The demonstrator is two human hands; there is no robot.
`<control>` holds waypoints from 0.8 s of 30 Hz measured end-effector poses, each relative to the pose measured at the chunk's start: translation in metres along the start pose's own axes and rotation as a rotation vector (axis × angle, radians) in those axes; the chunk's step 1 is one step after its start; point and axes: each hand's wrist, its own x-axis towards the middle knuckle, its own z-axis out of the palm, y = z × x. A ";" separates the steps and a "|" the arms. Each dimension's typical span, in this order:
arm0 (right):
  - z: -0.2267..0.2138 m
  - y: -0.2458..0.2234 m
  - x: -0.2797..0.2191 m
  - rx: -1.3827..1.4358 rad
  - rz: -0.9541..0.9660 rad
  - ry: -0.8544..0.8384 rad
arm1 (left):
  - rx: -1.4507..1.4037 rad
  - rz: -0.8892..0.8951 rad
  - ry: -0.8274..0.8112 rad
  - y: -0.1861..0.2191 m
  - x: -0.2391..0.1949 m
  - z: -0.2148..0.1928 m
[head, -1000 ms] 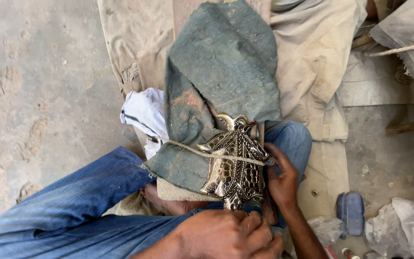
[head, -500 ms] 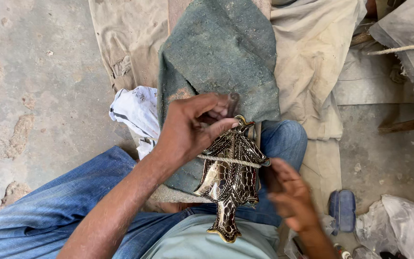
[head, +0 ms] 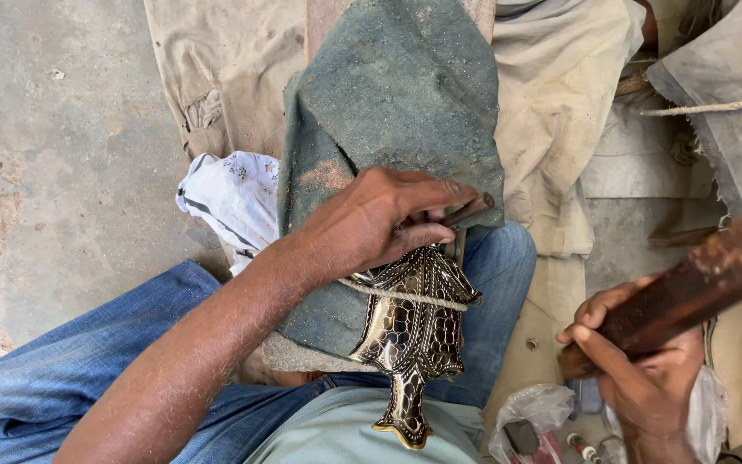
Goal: The person sits on the floor and uses a wooden mallet and metal punch to emboss a decorative pattern into a brass-colored metal piece. The metal piece is secured with a rope on a cushioned support. The person repeatedly strikes the punch to create a textured surface.
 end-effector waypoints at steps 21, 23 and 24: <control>0.020 -0.080 0.051 -1.205 0.039 -0.090 | -0.088 0.064 -0.126 -0.010 0.011 -0.009; 0.021 -0.077 0.050 -1.271 -0.248 -0.170 | -0.082 0.031 -0.150 -0.009 0.013 -0.010; 0.020 -0.076 0.050 -1.204 -0.165 -0.128 | -0.081 0.015 -0.161 -0.008 0.013 -0.010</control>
